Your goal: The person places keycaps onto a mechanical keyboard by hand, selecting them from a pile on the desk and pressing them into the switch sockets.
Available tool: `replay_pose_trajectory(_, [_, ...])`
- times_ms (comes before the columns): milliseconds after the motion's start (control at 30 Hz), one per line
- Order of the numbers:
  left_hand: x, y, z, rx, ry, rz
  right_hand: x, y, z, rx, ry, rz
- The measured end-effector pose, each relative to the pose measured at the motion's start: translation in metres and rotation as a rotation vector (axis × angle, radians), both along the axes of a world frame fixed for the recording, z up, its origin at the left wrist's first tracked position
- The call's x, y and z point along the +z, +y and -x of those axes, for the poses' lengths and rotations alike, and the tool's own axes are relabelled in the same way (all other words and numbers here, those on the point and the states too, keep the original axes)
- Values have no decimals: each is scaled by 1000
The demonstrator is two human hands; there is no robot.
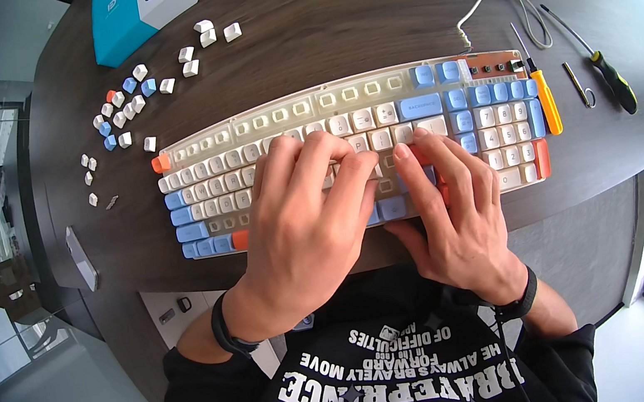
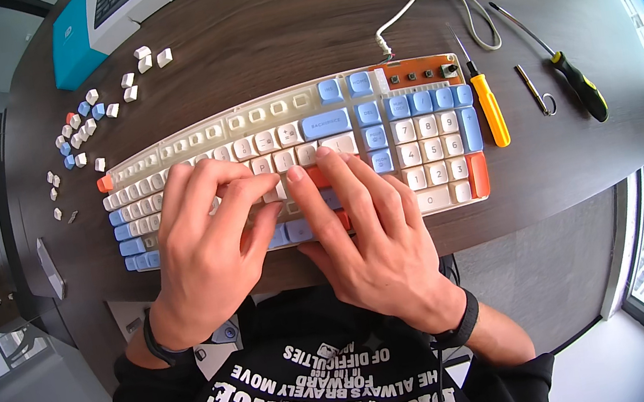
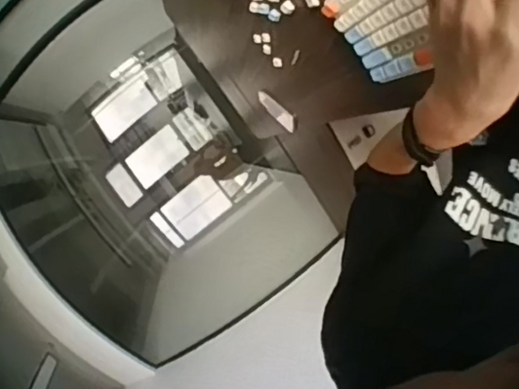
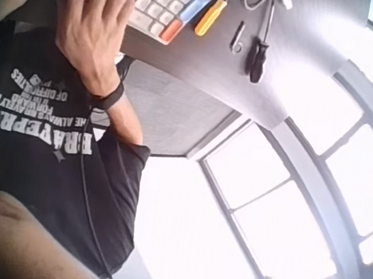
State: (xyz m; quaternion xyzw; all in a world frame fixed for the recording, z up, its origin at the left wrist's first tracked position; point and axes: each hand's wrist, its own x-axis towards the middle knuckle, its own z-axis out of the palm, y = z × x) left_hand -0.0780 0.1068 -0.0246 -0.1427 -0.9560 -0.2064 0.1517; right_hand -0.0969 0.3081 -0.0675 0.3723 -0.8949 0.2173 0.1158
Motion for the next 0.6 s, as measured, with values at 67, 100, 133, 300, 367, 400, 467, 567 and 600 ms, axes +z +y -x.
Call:
replay_pose_trajectory(67, [1,2,0,6,20,25,1,0,-1,6,1,-12])
replay_pose_trajectory(100, [0,2,1,1,16,-4,-1,1,0,8,3,-5])
replay_pose_trajectory(133, [0,1,2,-4,11,-33,-1,1,0,6,5,-7])
replay_pose_trajectory(300, [1,-2,5,-8,-9,-66,-2,1,1,3,14,1])
replay_pose_trajectory(367, [3,-2,4,-11,-12,-49,-2,1,1,4,16,8])
replay_pose_trajectory(400, [3,-2,5,-13,-14,-51,-3,1,2,5,17,17])
replay_pose_trajectory(467, [4,-3,6,-27,0,-26,-4,1,1,4,17,24])
replay_pose_trajectory(567, [6,1,5,8,7,-49,-5,1,1,-1,14,41])
replay_pose_trajectory(600, [4,0,4,9,8,-50,-6,1,1,3,16,43])
